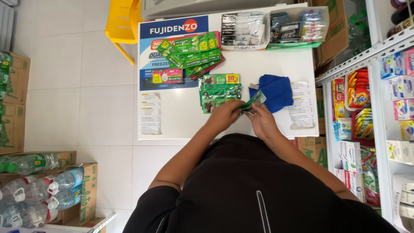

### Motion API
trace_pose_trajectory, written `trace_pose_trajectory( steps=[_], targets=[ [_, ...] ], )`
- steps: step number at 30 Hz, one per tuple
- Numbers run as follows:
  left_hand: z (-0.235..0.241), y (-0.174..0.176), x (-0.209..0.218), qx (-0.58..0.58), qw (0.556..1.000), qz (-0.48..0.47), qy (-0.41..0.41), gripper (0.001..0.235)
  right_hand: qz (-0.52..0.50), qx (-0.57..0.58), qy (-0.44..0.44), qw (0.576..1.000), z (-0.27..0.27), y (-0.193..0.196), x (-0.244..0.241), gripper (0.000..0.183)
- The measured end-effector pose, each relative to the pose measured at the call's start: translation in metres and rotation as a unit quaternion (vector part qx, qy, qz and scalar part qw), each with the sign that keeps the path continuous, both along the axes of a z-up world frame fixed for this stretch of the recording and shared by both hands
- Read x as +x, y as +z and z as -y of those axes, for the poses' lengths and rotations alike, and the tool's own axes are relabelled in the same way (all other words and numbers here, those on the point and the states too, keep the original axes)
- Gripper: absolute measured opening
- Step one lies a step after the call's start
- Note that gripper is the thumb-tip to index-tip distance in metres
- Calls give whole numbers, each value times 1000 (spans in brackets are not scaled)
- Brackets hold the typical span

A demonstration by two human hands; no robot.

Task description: The person wipes the surface of a white freezer with a blue cloth, then picks up and wipes individual green sachets of Sunsilk shampoo. The person arranges the sachets into a neat stack on the freezer top.

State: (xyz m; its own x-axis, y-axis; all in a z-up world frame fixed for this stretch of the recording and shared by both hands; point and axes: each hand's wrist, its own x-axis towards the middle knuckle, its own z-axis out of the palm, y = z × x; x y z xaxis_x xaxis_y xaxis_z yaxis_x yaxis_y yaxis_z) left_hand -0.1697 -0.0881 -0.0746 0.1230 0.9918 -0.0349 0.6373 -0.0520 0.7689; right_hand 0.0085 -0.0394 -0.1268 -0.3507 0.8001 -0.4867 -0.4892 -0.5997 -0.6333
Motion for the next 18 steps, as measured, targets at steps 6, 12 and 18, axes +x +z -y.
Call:
trace_pose_trajectory(
  steps=[6,12,18],
  targets=[
    [7,33,-53,-88,985,-144,-27,34,202,142,34,968,7,-12,-8,92],
    [0,-16,-73,-73,977,-199,-28,32,409,266,191,851,14,-33,-15,108],
    [2,-83,-81,-21,984,-177,-5,34,577,357,268,684,26,9,-31,99]
  ],
)
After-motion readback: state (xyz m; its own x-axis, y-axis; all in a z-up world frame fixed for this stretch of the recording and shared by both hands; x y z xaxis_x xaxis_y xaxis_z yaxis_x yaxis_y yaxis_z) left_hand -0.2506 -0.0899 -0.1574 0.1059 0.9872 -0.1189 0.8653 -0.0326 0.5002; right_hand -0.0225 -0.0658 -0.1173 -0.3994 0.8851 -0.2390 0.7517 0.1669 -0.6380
